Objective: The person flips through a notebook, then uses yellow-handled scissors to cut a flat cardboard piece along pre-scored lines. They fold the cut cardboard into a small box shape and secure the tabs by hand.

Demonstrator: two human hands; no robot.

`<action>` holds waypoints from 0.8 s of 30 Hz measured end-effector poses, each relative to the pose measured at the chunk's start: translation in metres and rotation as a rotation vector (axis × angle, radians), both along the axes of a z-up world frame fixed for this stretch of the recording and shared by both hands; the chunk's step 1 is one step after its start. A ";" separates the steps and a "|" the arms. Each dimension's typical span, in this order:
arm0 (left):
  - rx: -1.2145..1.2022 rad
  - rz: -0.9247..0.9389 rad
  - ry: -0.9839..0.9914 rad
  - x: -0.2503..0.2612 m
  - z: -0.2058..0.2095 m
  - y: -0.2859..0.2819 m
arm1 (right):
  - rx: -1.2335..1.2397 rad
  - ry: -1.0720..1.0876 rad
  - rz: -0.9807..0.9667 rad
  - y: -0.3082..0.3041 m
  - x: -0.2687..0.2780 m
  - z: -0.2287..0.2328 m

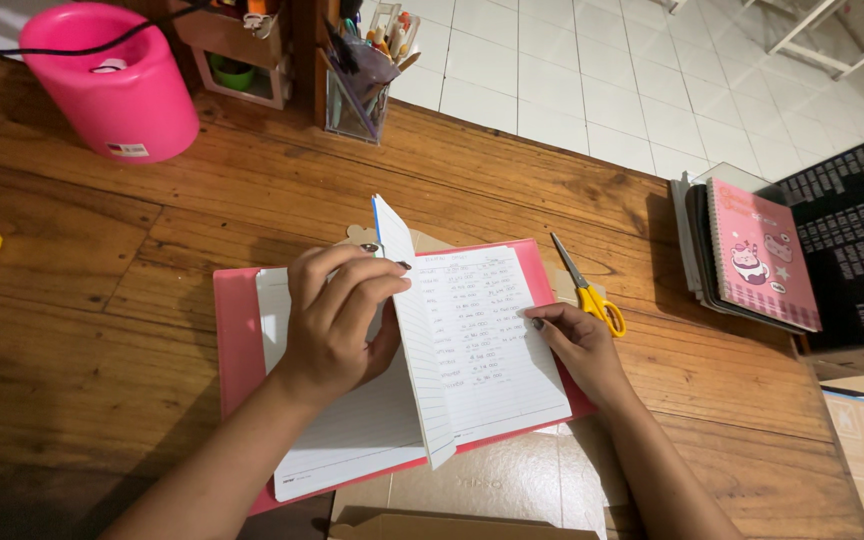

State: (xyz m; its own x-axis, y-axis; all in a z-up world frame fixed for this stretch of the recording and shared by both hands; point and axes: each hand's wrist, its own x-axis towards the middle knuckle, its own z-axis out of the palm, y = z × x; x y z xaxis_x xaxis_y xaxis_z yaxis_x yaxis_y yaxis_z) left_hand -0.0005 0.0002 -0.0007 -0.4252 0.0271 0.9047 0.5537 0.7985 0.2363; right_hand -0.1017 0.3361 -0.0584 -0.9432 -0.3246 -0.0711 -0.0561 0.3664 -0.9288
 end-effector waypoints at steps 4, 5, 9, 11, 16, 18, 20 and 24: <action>-0.004 0.002 0.000 0.000 -0.001 0.000 | 0.004 -0.009 -0.002 0.000 0.000 0.000; -0.006 0.002 0.002 -0.001 -0.001 0.000 | 0.011 -0.003 -0.001 0.000 0.000 0.000; -0.007 0.005 0.003 -0.001 -0.002 0.000 | 0.015 0.008 0.004 0.000 0.000 0.000; -0.008 0.007 0.002 -0.001 -0.002 0.000 | 0.010 0.002 0.003 0.000 0.000 0.000; -0.012 0.013 0.000 -0.001 -0.001 0.000 | 0.003 -0.007 0.003 0.000 0.000 0.001; -0.009 0.009 0.000 -0.001 -0.001 0.000 | 0.002 -0.011 0.000 0.000 0.001 0.001; -0.009 0.009 0.002 -0.001 -0.001 0.000 | 0.002 -0.012 0.000 0.000 0.001 0.001; -0.011 0.007 0.004 -0.001 0.000 0.000 | 0.003 -0.006 0.006 0.000 0.000 0.001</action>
